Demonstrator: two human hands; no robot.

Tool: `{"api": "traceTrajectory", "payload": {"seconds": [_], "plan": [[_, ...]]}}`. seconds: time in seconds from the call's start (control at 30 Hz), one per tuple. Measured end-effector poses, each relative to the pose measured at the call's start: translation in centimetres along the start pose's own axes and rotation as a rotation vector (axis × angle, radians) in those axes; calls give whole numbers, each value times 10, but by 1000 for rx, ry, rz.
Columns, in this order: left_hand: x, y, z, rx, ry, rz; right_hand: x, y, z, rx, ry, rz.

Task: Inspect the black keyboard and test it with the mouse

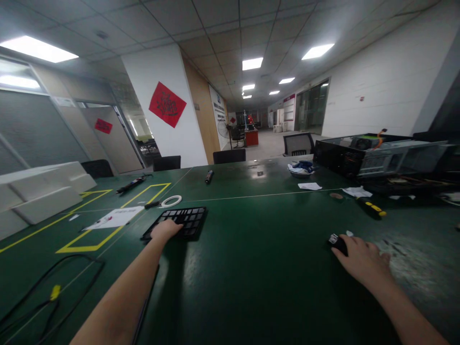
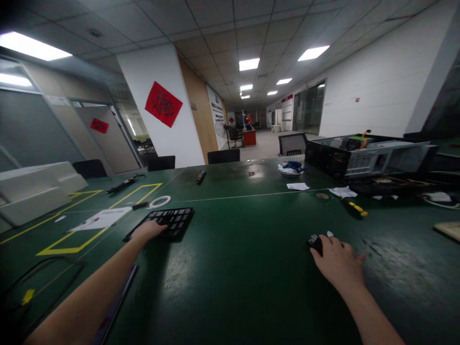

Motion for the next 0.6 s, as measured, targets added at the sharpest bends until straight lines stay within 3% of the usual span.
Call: {"api": "traceTrajectory", "payload": {"seconds": [0.13, 0.27, 0.37, 0.43, 0.53, 0.6], "plan": [[-17, -5, -9, 7, -43, 92, 6, 5, 0, 20, 32, -8], [-52, -22, -47, 13, -143, 85, 30, 8, -2, 78, 109, 280], [-92, -46, -104, 46, -344, -25, 68, 9, -12, 192, 222, 560], [-121, -59, -155, 84, -572, -293, 93, 11, -23, 230, 301, 665], [-147, -82, -223, 210, -774, -560, 122, 11, -41, 250, 400, 831], [-156, -97, -254, 309, -842, -639, 131, 10, -50, 258, 413, 952]]}}
Point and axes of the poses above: each hand's wrist, its own z-axis towards the middle knuckle, its own y-axis out of the back of the hand, x = y × z, the point moved 8 cm from there along z, towards the middle knuckle, and after that the axes turned 6 degrees about y, right-handed, at the moved point
